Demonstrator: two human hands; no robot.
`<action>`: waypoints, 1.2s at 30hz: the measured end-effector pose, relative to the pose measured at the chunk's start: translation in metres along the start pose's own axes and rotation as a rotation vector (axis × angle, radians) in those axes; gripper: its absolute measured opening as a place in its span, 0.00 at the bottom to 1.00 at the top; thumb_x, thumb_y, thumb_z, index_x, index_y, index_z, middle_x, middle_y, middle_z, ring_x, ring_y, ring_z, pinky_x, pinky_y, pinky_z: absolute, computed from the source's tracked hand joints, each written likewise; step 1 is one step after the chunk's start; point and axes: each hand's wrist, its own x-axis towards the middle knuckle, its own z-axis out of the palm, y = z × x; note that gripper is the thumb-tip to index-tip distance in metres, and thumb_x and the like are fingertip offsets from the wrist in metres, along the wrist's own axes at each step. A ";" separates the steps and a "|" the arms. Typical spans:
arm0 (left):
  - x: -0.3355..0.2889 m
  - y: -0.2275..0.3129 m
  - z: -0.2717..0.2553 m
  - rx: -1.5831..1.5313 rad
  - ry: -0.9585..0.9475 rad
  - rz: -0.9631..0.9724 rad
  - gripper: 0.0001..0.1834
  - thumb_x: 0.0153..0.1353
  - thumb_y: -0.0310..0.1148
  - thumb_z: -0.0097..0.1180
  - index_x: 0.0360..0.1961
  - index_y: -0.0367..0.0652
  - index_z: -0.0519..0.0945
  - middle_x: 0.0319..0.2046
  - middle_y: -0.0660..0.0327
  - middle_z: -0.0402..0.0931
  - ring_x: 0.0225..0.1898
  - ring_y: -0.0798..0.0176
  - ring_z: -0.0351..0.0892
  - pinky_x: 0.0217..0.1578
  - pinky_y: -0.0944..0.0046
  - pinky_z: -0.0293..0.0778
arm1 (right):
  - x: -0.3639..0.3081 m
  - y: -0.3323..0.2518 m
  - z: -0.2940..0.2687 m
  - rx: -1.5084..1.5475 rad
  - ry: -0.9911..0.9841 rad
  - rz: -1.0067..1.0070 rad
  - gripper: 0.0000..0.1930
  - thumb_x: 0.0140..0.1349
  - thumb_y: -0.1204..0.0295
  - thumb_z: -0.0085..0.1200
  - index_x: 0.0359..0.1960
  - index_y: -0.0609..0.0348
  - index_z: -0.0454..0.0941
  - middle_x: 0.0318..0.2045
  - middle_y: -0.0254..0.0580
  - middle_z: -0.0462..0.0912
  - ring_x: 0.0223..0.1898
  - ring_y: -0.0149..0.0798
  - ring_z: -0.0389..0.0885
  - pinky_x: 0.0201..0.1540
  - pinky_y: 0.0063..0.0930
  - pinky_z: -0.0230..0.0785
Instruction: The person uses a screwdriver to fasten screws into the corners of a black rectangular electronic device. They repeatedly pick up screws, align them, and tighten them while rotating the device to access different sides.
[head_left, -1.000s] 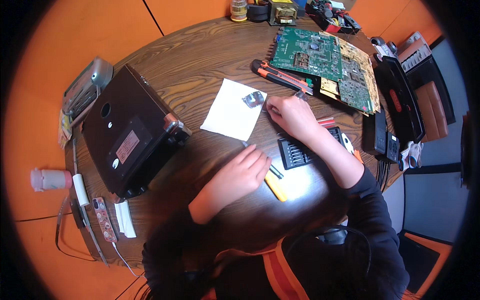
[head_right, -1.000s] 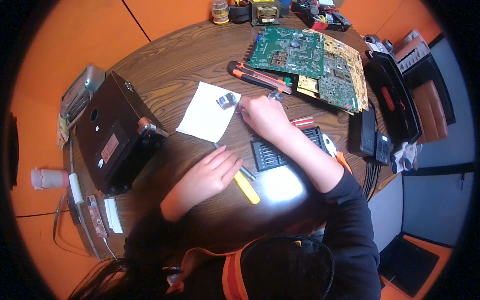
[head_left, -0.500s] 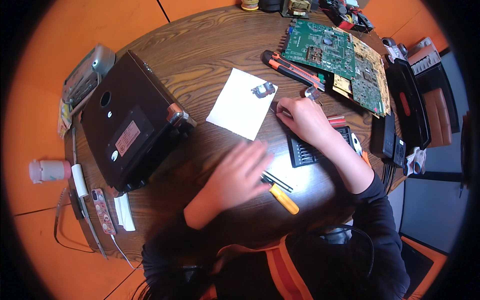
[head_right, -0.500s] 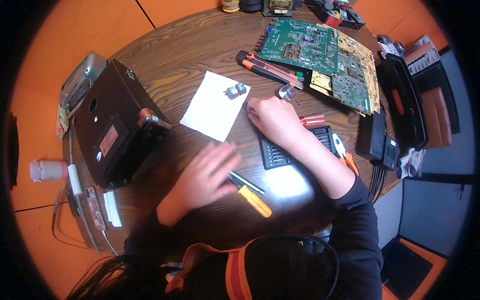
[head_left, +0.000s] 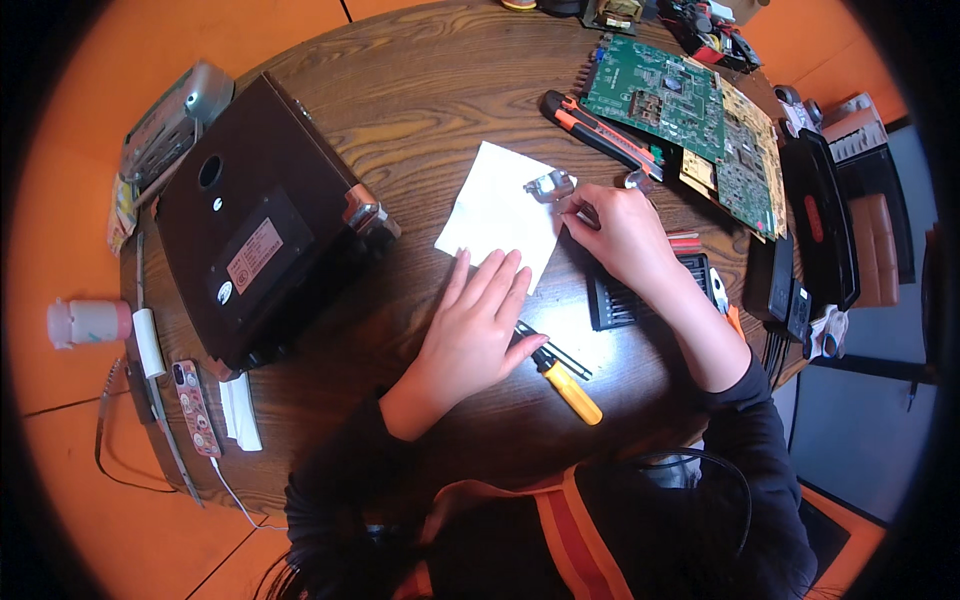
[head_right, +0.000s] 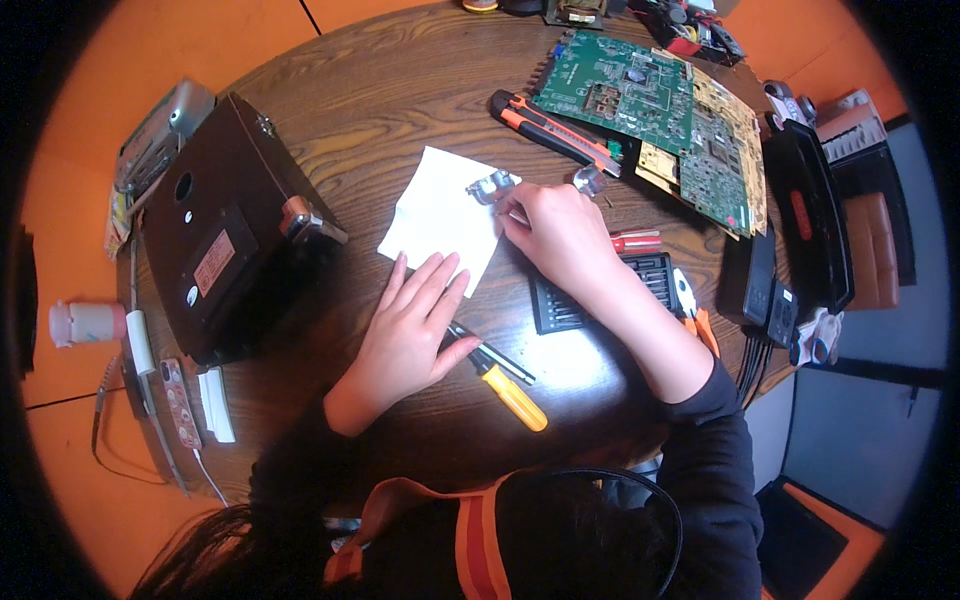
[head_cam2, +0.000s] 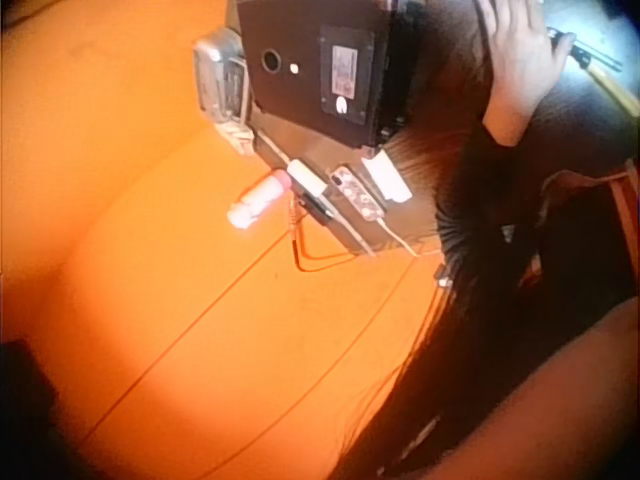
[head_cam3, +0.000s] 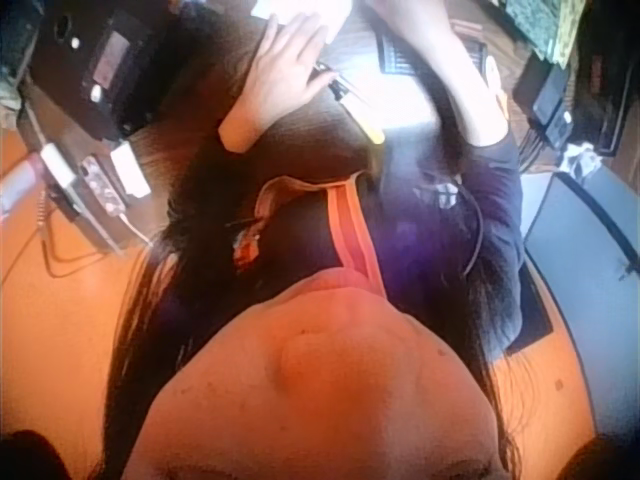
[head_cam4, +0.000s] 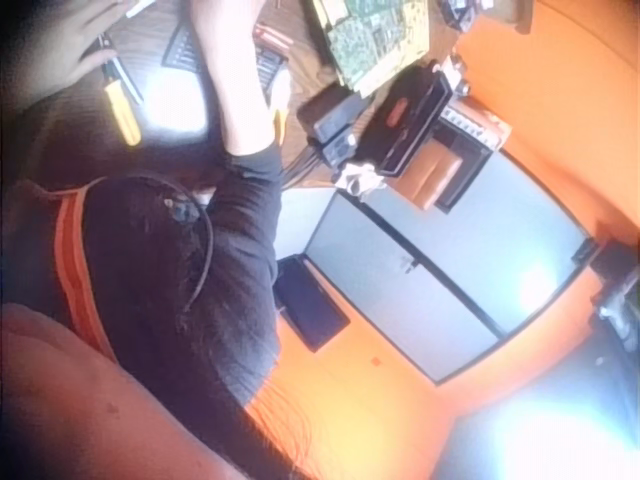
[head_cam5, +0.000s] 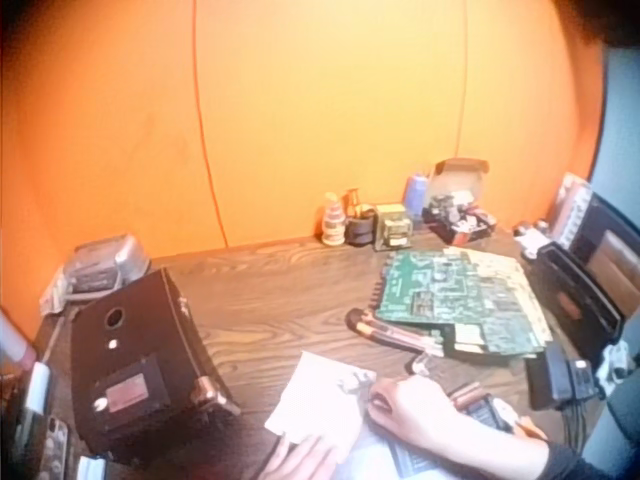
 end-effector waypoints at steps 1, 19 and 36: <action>0.000 0.001 0.000 0.002 -0.011 0.008 0.32 0.51 0.44 0.60 0.52 0.32 0.70 0.55 0.46 0.65 0.59 0.47 0.61 0.61 0.40 0.47 | -0.001 -0.003 0.002 0.009 -0.027 -0.013 0.07 0.51 0.72 0.57 0.28 0.63 0.77 0.20 0.50 0.79 0.24 0.50 0.79 0.29 0.36 0.71; -0.003 0.001 -0.001 0.076 0.049 -0.023 0.27 0.50 0.45 0.60 0.47 0.39 0.76 0.52 0.51 0.70 0.56 0.48 0.65 0.58 0.47 0.55 | -0.018 0.016 -0.049 0.016 -0.091 -0.016 0.06 0.47 0.79 0.58 0.29 0.64 0.79 0.25 0.51 0.79 0.27 0.49 0.79 0.33 0.33 0.71; -0.009 0.011 -0.004 0.050 0.128 0.089 0.27 0.51 0.45 0.59 0.48 0.38 0.75 0.50 0.52 0.71 0.52 0.55 0.69 0.54 0.52 0.60 | -0.055 -0.001 -0.066 0.153 0.185 0.146 0.21 0.53 0.83 0.53 0.51 0.57 0.72 0.41 0.44 0.72 0.39 0.37 0.75 0.41 0.24 0.71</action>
